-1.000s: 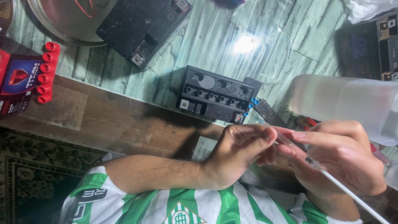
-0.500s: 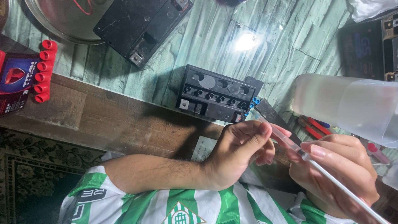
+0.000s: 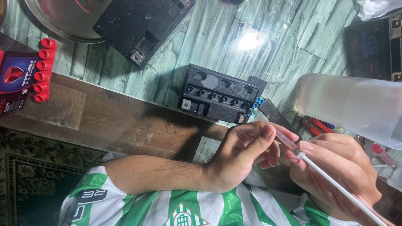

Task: Using a syringe to fill motorcycle battery cells with electrolyte and then sealing them with caps.

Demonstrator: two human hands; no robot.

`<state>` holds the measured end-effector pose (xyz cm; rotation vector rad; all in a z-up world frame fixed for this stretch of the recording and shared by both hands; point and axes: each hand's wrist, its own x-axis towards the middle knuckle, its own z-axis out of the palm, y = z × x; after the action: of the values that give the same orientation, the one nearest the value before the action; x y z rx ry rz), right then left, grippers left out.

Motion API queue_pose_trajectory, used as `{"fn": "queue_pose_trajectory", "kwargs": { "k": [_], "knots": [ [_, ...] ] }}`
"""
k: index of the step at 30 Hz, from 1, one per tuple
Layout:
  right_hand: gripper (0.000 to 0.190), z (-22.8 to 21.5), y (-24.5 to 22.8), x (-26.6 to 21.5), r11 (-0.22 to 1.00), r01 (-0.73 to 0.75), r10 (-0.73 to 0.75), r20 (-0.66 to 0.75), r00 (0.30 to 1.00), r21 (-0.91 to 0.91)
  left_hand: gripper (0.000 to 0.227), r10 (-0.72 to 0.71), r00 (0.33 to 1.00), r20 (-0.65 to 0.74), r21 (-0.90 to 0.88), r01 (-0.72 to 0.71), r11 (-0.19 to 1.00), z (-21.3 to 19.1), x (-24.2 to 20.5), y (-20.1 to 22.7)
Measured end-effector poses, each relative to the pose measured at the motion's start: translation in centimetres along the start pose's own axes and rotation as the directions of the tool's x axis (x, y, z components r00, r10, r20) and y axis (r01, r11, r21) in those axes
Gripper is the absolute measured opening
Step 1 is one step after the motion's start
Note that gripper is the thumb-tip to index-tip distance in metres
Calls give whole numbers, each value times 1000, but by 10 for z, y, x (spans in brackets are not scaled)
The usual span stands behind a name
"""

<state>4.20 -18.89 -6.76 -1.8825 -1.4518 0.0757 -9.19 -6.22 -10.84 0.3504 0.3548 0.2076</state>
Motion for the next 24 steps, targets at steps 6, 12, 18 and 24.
{"fn": "queue_pose_trajectory", "kwargs": {
  "k": [6, 12, 18, 24],
  "knots": [
    [23, -7, -1, -2, 1000, -26, 26, 87, 996, -2, 37, 8, 1000, 4, 3, -8, 1000, 1, 0, 2],
    [22, -6, 2, -2, 1000, 18, -19, 58, 998, 12, 35, 38, 999, -17, 9, -38, 999, 2, 1, 1],
    [21, -8, -6, 1, 999, -16, 19, 75, 997, -34, 35, 44, 999, 1, 14, -44, 999, 2, 1, 2],
    [21, -8, -6, -1, 999, -31, 35, 85, 996, -45, 36, 26, 999, -24, 27, -26, 999, 2, 1, 2]
  ]
}}
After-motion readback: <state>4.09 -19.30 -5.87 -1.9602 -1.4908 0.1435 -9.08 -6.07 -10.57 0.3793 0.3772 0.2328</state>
